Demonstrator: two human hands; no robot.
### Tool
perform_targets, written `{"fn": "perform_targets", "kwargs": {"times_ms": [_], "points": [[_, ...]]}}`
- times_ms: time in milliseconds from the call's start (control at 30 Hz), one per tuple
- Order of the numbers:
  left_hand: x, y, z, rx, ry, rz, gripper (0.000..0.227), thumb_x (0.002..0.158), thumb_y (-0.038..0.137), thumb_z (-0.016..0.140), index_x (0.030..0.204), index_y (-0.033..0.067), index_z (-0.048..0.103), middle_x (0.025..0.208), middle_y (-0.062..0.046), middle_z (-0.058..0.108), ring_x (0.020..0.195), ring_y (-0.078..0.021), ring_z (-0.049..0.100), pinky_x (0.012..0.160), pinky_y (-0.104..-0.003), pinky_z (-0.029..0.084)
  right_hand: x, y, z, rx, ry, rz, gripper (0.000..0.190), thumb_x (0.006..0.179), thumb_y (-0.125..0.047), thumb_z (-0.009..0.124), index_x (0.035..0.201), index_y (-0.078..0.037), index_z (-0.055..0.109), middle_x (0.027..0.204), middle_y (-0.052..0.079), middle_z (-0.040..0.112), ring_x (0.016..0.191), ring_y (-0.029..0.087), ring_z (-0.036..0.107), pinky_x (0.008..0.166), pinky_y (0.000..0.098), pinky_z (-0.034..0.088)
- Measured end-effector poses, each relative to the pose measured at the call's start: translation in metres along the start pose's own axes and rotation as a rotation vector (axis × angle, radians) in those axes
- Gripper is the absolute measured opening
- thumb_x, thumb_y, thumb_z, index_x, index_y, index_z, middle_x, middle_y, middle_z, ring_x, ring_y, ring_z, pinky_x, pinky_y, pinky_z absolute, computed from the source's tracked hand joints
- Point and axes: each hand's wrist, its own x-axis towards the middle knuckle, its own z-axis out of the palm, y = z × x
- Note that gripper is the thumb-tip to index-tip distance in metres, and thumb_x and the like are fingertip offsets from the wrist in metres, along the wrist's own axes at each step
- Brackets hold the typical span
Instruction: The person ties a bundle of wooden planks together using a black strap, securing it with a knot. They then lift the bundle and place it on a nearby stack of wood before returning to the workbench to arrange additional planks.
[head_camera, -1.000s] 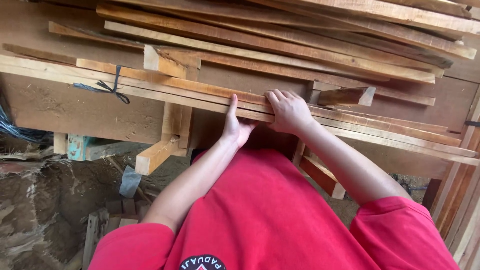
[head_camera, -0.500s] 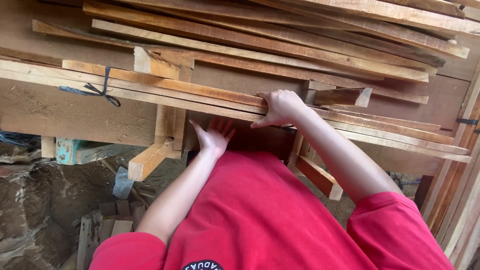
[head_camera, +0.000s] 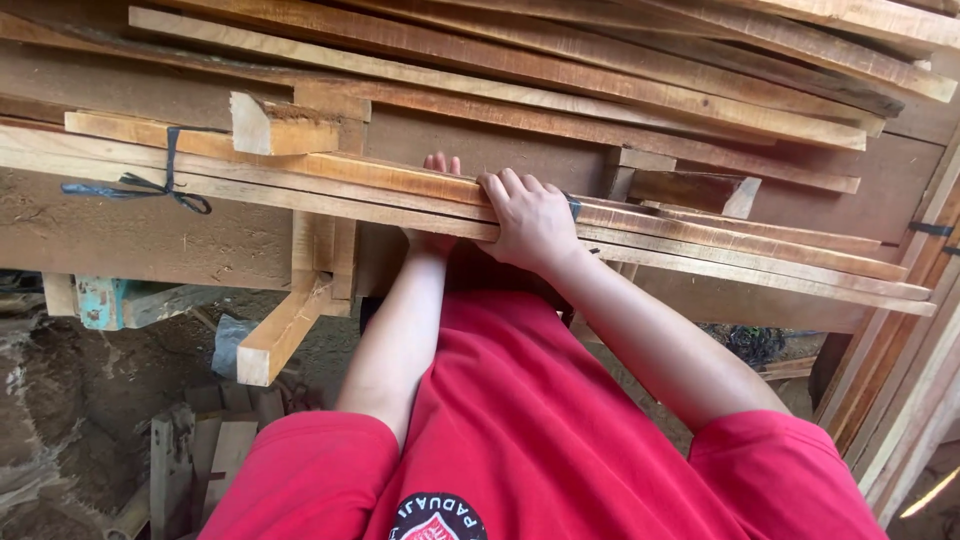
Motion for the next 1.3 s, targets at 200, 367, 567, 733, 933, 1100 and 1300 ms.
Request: {"fn": "perform_targets", "kwargs": {"times_ms": [200, 367, 567, 733, 933, 1100, 1300], "points": [[-0.029, -0.010, 0.048, -0.012, 0.199, -0.057, 0.065, 0.106, 0.062, 0.017, 0.164, 0.0331, 0.019, 0.173, 0.005, 0.012, 0.161, -0.0252, 0.011, 0.135, -0.052, 0.005, -0.002, 0.009, -0.034, 0.057, -0.047, -0.060, 0.077, 0.062, -0.062, 0.080, 0.117, -0.016, 0.055, 0.101, 0.004, 0.063, 0.089, 0.031, 0.073, 0.072, 0.0452, 0.061], [-0.087, -0.002, 0.097, 0.046, 0.478, -0.037, 0.074, 0.101, 0.069, 0.022, 0.164, 0.0307, 0.015, 0.172, 0.001, 0.011, 0.160, -0.0282, 0.010, 0.132, -0.055, 0.004, 0.002, 0.012, -0.034, 0.191, -0.412, -0.063, 0.096, 0.062, -0.079, 0.076, 0.129, -0.014, 0.054, 0.109, 0.015, 0.073, 0.103, 0.040, 0.073, 0.091, 0.0548, 0.057], [-0.100, 0.014, 0.145, 0.087, 0.731, -0.027, 0.086, 0.096, 0.076, 0.026, 0.165, 0.0283, 0.011, 0.172, -0.003, 0.009, 0.159, -0.0312, 0.009, 0.130, -0.058, 0.003, 0.019, 0.014, -0.009, 0.643, -0.540, 0.092, 0.101, 0.065, -0.066, 0.086, 0.143, -0.009, 0.056, 0.133, 0.019, 0.067, 0.126, 0.040, 0.062, 0.108, 0.0517, 0.048], [-0.097, 0.014, 0.182, 0.083, 0.948, -0.024, 0.094, 0.092, 0.082, 0.030, 0.165, 0.0265, 0.008, 0.171, -0.006, 0.007, 0.159, -0.0334, 0.008, 0.128, -0.061, 0.002, 0.033, 0.032, 0.005, 0.538, -0.494, 0.160, 0.085, 0.080, -0.079, 0.064, 0.137, -0.016, 0.064, 0.136, 0.016, 0.067, 0.130, 0.039, 0.059, 0.108, 0.0513, 0.048], [-0.102, 0.029, 0.184, 0.127, 0.940, -0.093, 0.108, 0.083, 0.090, 0.039, 0.165, 0.0306, -0.001, 0.171, -0.008, 0.003, 0.158, -0.0350, 0.005, 0.128, -0.062, 0.005, 0.025, 0.074, -0.001, 0.397, -0.614, 0.277, 0.095, 0.077, -0.093, 0.052, 0.136, -0.020, 0.067, 0.138, 0.011, 0.067, 0.135, 0.033, 0.057, 0.111, 0.0482, 0.046], [-0.102, 0.028, 0.187, 0.189, 0.933, -0.109, 0.117, 0.077, 0.096, 0.042, 0.164, 0.0312, -0.004, 0.171, -0.008, 0.001, 0.159, -0.0362, 0.002, 0.128, -0.062, 0.006, 0.022, 0.090, 0.017, 0.351, -0.640, 0.328, 0.091, 0.074, -0.096, 0.052, 0.130, -0.026, 0.071, 0.129, 0.011, 0.072, 0.129, 0.033, 0.062, 0.105, 0.0479, 0.050], [-0.099, 0.016, 0.171, 0.387, 0.969, -0.068, 0.119, 0.081, 0.087, 0.059, 0.165, 0.0302, -0.003, 0.167, -0.014, 0.000, 0.156, -0.0411, 0.010, 0.125, -0.063, 0.020, 0.024, 0.093, 0.028, 0.388, -0.656, 0.381, 0.091, 0.067, -0.097, 0.057, 0.123, -0.028, 0.075, 0.124, 0.009, 0.074, 0.126, 0.030, 0.064, 0.104, 0.0451, 0.052]]}}
